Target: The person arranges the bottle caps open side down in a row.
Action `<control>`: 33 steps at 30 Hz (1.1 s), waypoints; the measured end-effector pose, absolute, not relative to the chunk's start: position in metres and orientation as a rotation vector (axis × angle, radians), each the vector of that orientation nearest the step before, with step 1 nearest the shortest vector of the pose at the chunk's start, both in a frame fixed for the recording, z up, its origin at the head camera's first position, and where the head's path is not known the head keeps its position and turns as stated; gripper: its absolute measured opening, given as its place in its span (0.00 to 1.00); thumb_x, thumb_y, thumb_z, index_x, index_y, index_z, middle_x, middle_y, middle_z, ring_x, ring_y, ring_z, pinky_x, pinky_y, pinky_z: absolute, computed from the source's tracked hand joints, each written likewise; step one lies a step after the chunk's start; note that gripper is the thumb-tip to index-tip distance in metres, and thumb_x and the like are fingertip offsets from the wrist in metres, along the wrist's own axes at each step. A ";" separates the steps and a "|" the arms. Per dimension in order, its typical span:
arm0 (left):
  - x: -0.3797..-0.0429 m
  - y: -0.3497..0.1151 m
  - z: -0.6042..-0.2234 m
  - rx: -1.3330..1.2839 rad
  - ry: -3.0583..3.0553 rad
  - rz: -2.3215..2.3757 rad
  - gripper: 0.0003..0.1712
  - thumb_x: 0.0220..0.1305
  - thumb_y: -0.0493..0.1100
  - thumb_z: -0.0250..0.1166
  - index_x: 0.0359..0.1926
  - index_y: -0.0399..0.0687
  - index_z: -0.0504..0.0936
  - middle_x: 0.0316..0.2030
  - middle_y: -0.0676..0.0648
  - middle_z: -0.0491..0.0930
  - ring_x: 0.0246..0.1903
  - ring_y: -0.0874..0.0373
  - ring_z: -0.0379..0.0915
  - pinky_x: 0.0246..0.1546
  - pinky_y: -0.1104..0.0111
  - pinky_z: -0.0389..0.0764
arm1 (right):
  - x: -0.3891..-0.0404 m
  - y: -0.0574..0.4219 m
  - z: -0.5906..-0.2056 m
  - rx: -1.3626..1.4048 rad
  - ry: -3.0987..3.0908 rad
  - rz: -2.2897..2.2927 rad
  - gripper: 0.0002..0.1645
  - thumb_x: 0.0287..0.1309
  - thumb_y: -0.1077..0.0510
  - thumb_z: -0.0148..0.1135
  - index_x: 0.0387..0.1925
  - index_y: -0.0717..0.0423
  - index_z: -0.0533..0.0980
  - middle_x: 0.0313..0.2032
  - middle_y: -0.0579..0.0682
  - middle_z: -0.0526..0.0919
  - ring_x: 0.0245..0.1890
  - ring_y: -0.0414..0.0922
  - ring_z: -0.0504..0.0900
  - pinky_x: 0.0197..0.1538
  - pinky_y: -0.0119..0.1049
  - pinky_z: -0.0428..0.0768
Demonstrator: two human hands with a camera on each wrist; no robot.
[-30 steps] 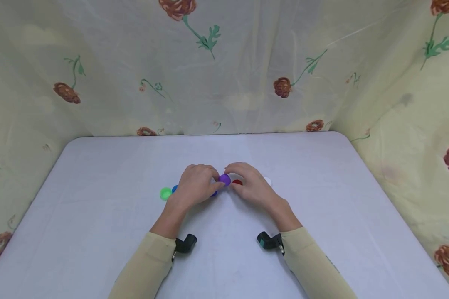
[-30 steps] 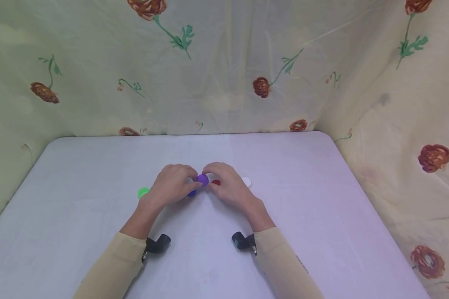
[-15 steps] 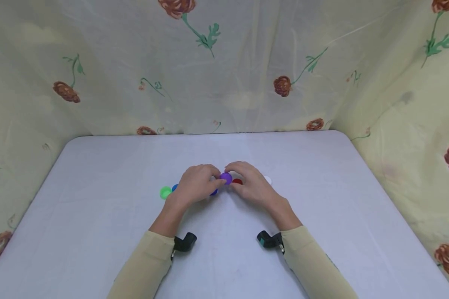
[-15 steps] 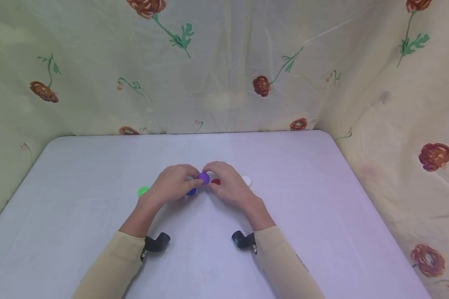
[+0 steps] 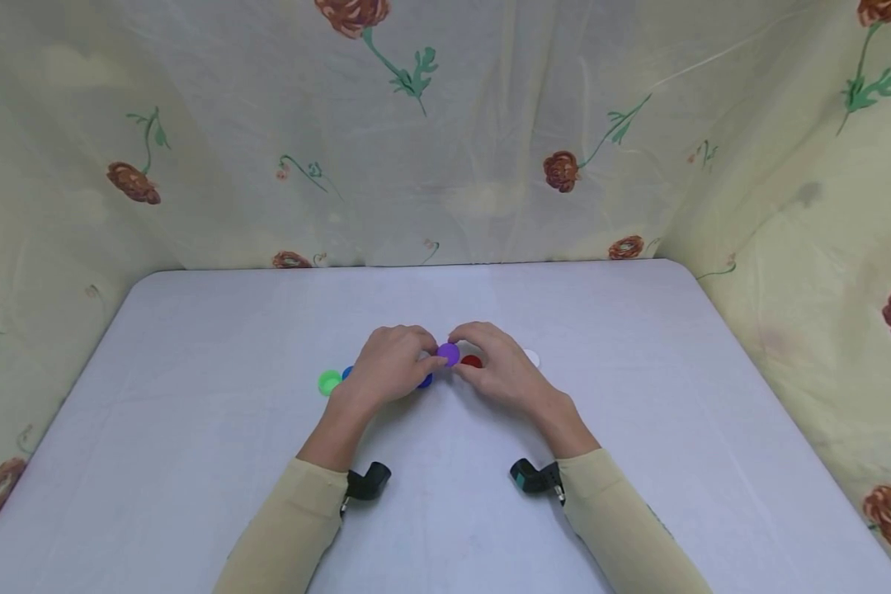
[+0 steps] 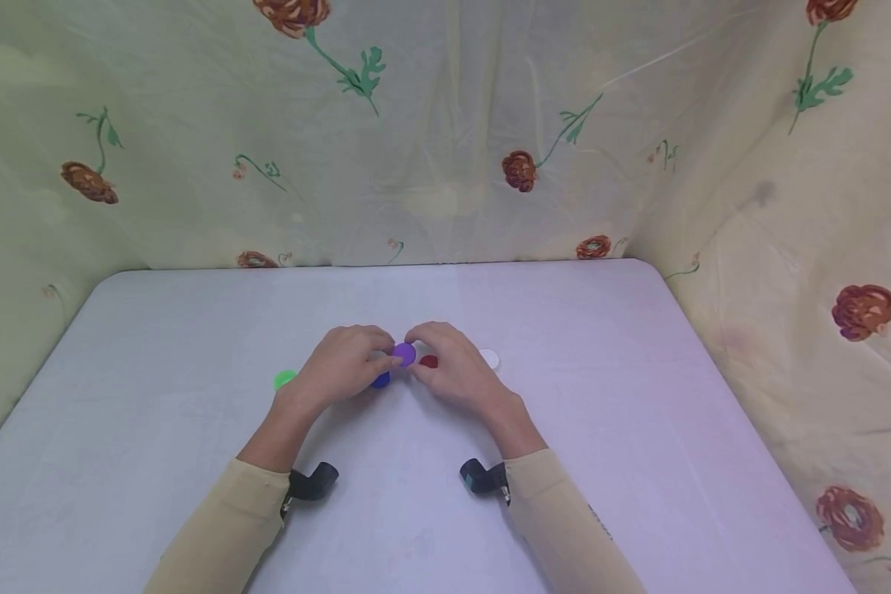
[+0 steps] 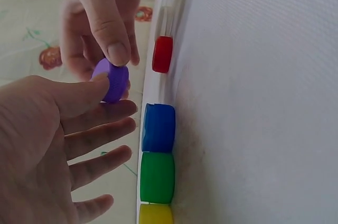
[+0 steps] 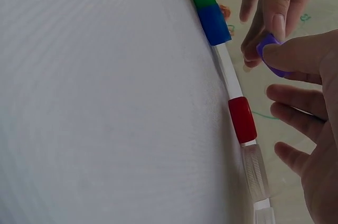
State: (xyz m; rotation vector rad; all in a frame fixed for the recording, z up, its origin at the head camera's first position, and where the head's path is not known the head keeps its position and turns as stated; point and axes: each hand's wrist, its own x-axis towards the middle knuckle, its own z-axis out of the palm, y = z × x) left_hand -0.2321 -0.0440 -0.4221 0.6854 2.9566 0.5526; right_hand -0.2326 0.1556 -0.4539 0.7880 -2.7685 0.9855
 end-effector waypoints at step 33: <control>-0.231 -0.043 -0.425 0.707 3.013 0.454 0.20 0.58 0.55 0.73 0.52 0.59 0.87 0.52 0.56 0.85 0.57 0.56 0.79 0.65 0.53 0.70 | -0.235 0.158 -0.452 0.842 -2.899 1.011 0.12 0.59 0.56 0.68 0.46 0.49 0.83 0.46 0.45 0.86 0.53 0.44 0.80 0.64 0.45 0.74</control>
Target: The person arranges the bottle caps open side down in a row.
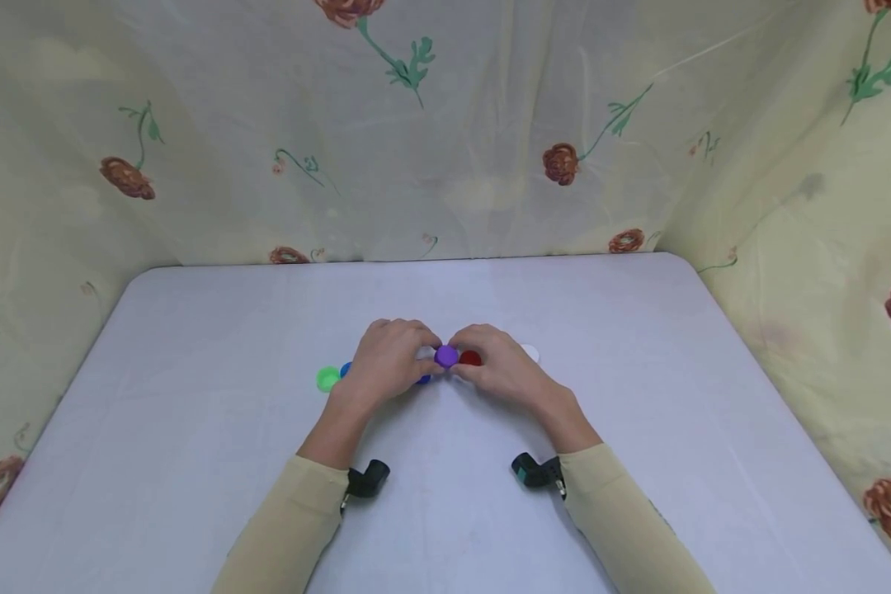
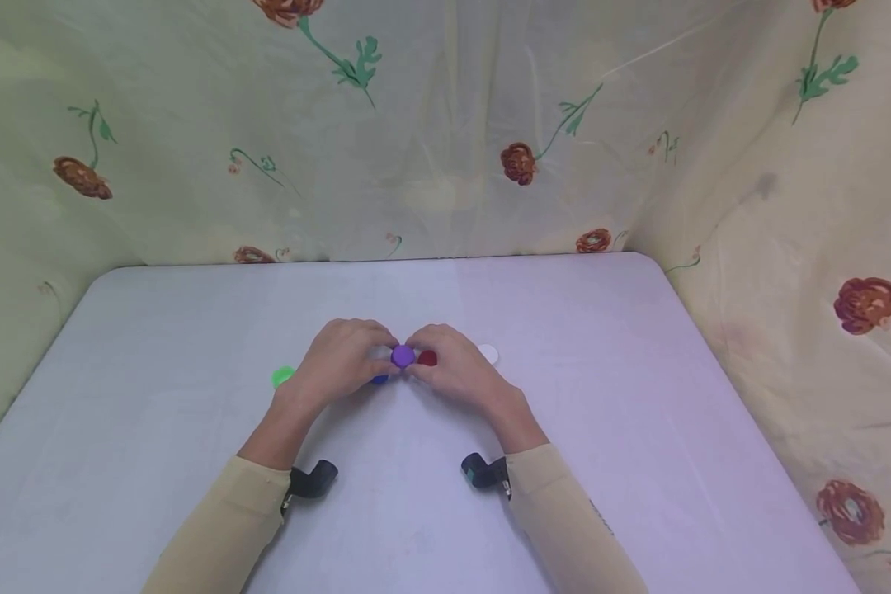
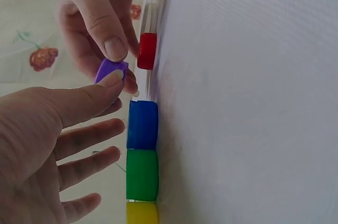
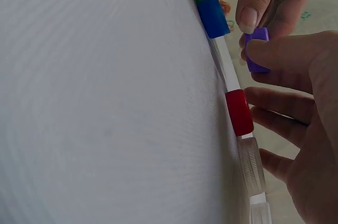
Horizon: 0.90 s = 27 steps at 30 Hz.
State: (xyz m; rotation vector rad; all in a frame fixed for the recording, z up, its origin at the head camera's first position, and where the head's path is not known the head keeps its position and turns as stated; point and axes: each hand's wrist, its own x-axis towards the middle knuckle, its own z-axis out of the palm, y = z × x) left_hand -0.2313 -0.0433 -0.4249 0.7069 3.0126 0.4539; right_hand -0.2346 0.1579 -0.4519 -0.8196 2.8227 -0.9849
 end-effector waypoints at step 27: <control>-0.230 -0.032 -0.433 0.674 2.974 0.384 0.19 0.61 0.54 0.71 0.51 0.54 0.87 0.52 0.51 0.84 0.53 0.52 0.80 0.58 0.53 0.74 | -0.235 0.159 -0.458 -0.718 2.885 -0.773 0.18 0.60 0.54 0.67 0.51 0.55 0.81 0.62 0.53 0.78 0.69 0.52 0.70 0.73 0.48 0.66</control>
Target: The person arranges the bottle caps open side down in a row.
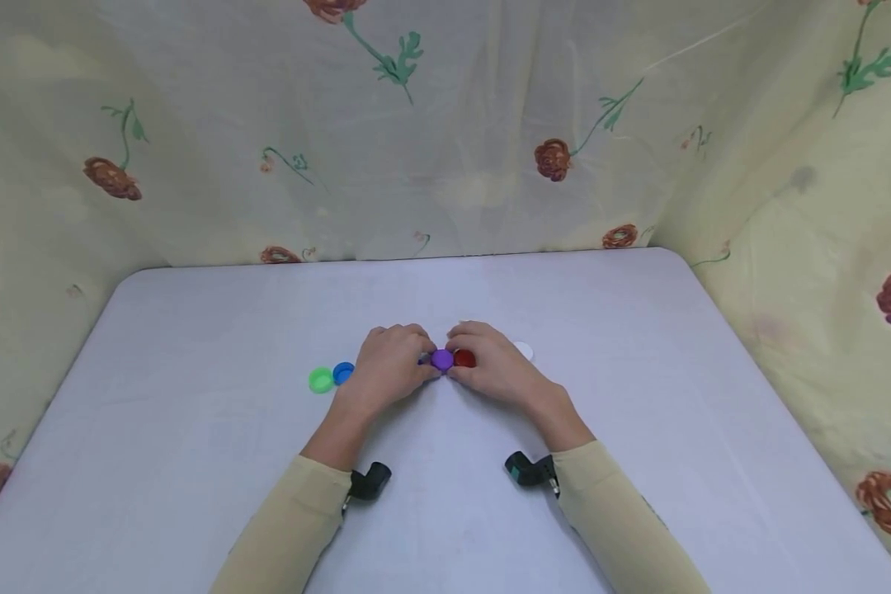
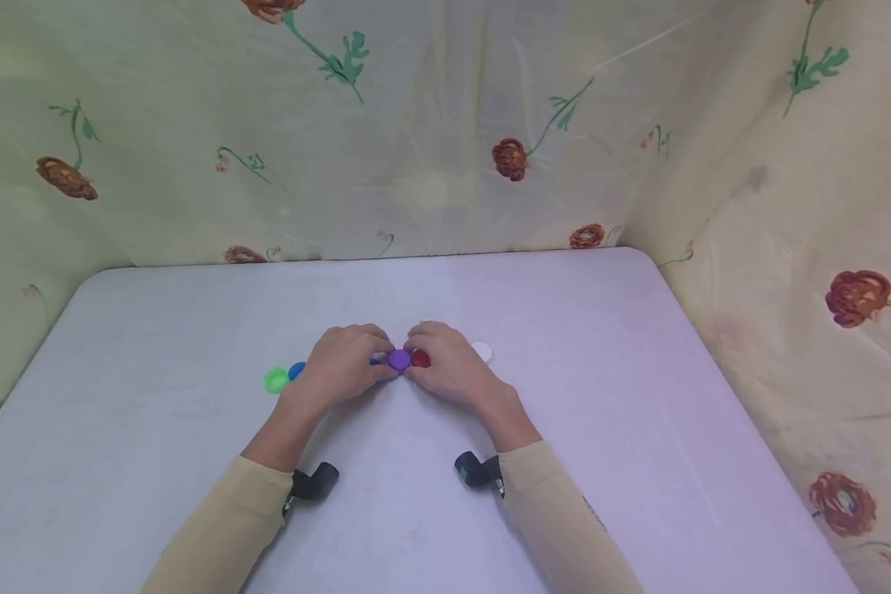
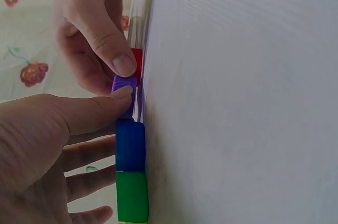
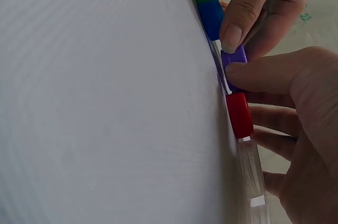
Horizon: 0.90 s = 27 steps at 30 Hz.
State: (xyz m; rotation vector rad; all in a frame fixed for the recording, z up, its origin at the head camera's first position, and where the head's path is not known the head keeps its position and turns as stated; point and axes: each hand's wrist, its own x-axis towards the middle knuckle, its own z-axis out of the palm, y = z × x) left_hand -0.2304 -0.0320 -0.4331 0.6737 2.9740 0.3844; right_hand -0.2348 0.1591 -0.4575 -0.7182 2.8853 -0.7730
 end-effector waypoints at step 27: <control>-0.228 -0.029 -0.435 0.664 2.994 0.329 0.20 0.62 0.54 0.70 0.52 0.53 0.86 0.51 0.51 0.83 0.52 0.53 0.80 0.58 0.53 0.74 | -0.232 0.159 -0.454 -0.674 2.849 -0.781 0.18 0.61 0.55 0.66 0.52 0.55 0.80 0.64 0.54 0.75 0.69 0.53 0.70 0.71 0.49 0.69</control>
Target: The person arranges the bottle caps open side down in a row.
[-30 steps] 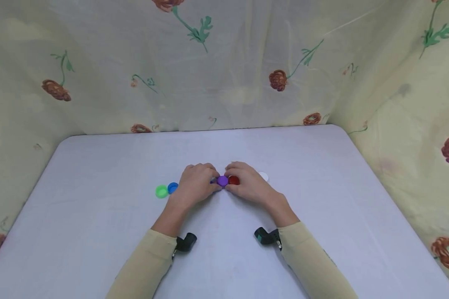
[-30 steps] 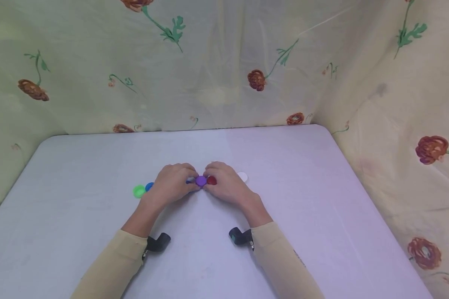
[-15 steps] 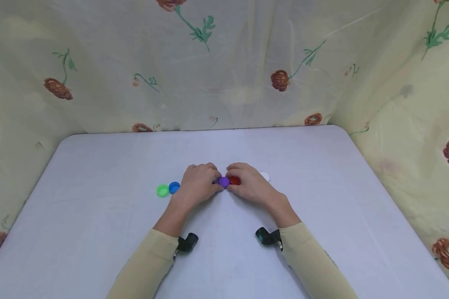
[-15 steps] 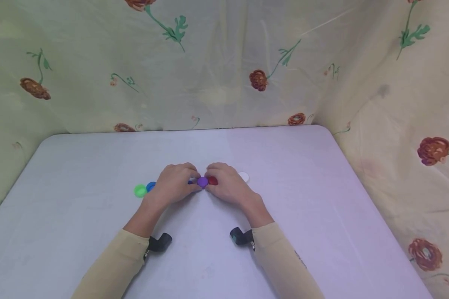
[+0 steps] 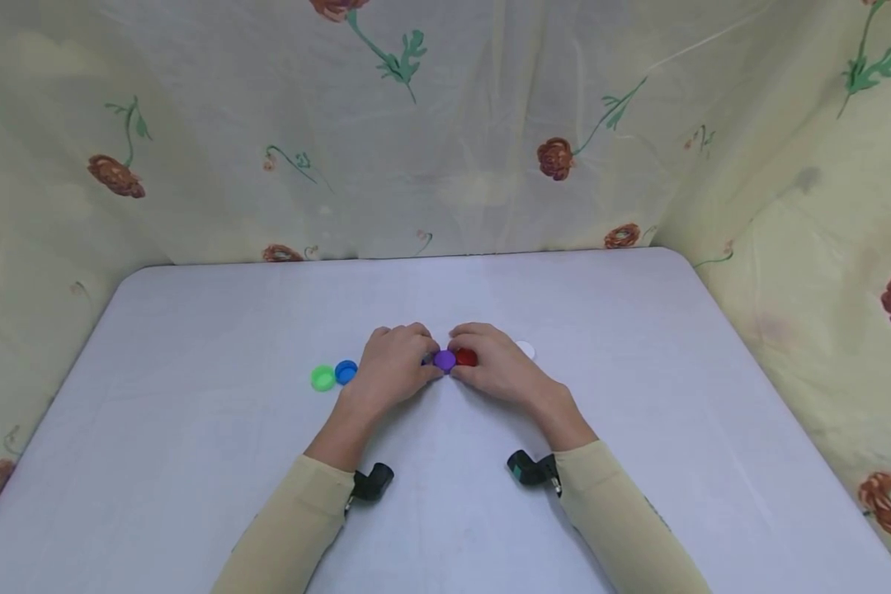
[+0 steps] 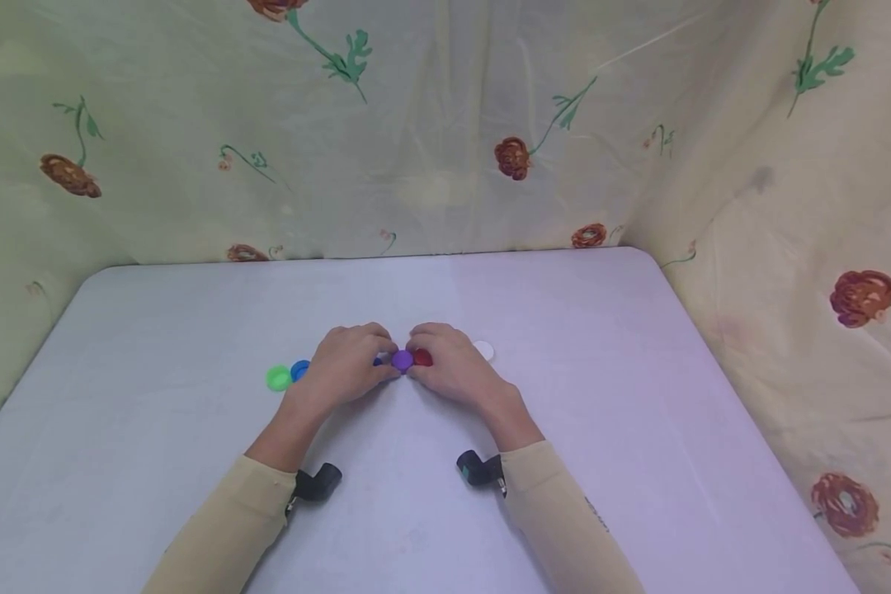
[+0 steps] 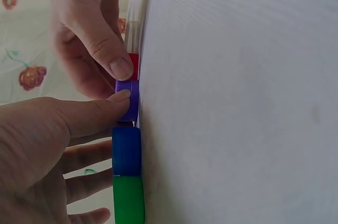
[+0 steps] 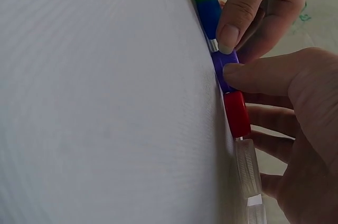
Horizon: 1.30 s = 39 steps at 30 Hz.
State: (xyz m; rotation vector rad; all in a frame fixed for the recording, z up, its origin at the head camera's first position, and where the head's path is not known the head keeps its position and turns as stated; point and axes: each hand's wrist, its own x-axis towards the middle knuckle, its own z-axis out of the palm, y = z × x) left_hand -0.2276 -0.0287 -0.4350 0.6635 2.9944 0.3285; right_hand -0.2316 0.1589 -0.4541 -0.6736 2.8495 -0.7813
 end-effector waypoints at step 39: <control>-0.225 -0.040 -0.420 0.577 2.960 0.290 0.28 0.57 0.62 0.71 0.57 0.62 0.83 0.58 0.52 0.81 0.60 0.51 0.75 0.67 0.47 0.67 | -0.232 0.161 -0.445 -0.597 2.778 -0.807 0.27 0.59 0.50 0.68 0.60 0.47 0.76 0.66 0.50 0.73 0.70 0.51 0.68 0.69 0.51 0.72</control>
